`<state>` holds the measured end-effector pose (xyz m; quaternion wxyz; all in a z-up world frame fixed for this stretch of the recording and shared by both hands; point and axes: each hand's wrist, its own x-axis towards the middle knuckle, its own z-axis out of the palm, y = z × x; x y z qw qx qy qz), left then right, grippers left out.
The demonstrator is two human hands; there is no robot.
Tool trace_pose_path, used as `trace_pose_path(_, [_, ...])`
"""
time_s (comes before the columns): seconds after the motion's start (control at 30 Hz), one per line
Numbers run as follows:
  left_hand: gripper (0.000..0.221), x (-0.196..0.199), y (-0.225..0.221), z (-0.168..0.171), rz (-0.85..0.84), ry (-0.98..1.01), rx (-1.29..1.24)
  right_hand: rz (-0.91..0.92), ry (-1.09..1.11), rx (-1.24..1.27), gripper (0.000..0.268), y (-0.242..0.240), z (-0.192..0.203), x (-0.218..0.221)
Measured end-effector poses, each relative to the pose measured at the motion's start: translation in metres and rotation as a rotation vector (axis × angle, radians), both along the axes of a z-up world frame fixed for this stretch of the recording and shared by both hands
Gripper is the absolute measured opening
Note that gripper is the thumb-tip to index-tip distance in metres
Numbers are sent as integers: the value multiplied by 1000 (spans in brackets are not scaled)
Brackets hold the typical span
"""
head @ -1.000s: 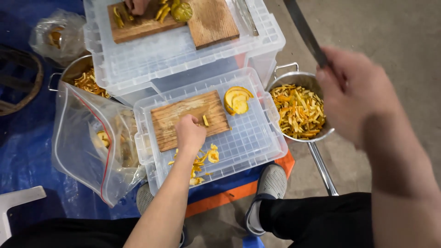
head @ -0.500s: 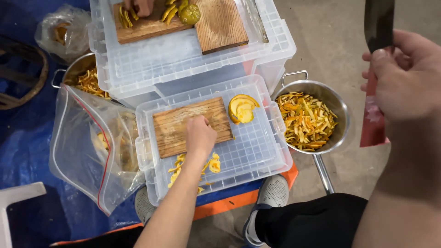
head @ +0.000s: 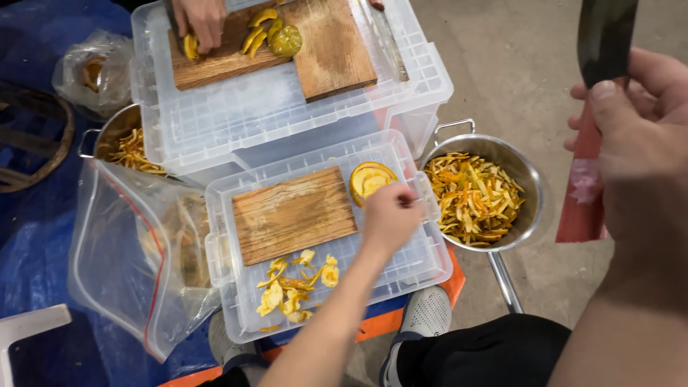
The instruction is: Slicing citrus peels into thin strips on a wooden cutting board.
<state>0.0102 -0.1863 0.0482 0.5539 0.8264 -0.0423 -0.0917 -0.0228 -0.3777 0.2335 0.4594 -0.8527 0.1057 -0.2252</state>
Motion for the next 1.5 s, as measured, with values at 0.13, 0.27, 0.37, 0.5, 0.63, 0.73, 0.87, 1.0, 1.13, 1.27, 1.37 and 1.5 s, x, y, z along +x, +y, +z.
trace_pose_path(0.13, [36, 2, -47, 18, -37, 55, -33, -30, 13, -18, 33, -1, 8, -7])
trace_pose_path(0.27, [28, 13, -22, -16, -40, -152, 329, -19, 4, 6, 33, -11, 5, -9])
trace_pose_path(0.37, [21, 22, 20, -55, -35, -316, 653, -39, 11, 35, 33, -13, 5, -10])
trace_pose_path(0.5, [18, 36, 54, -72, -72, -235, 728, -2, 10, 31, 33, 1, 20, -13])
trace_pose_path(0.63, [15, 44, 48, -49, -96, -110, 798, 0, 40, 29, 32, 7, 30, -15])
trace_pose_path(0.73, [23, 60, 50, -60, -198, -172, 1032, -17, 52, 43, 30, 10, 34, -17])
trace_pose_path(0.87, [23, 62, 58, -35, -326, -232, 911, -32, 54, 73, 31, 0, 28, -17])
trace_pose_path(1.0, [18, 52, 62, 35, -392, 85, 574, -56, 58, 125, 33, -7, 18, -10])
trace_pose_path(1.13, [15, 49, 74, 57, -320, 335, 471, -73, 87, 129, 34, -5, 19, -9])
trace_pose_path(1.27, [15, 43, 98, 64, -71, 537, -130, -94, 103, 133, 33, -4, 17, -10])
trace_pose_path(1.37, [29, 31, 116, 82, 182, 685, -482, -105, 111, 140, 32, -3, 16, -10])
trace_pose_path(1.5, [36, 20, 141, 75, 671, 798, -580, -84, 133, 100, 29, 5, 17, -10])
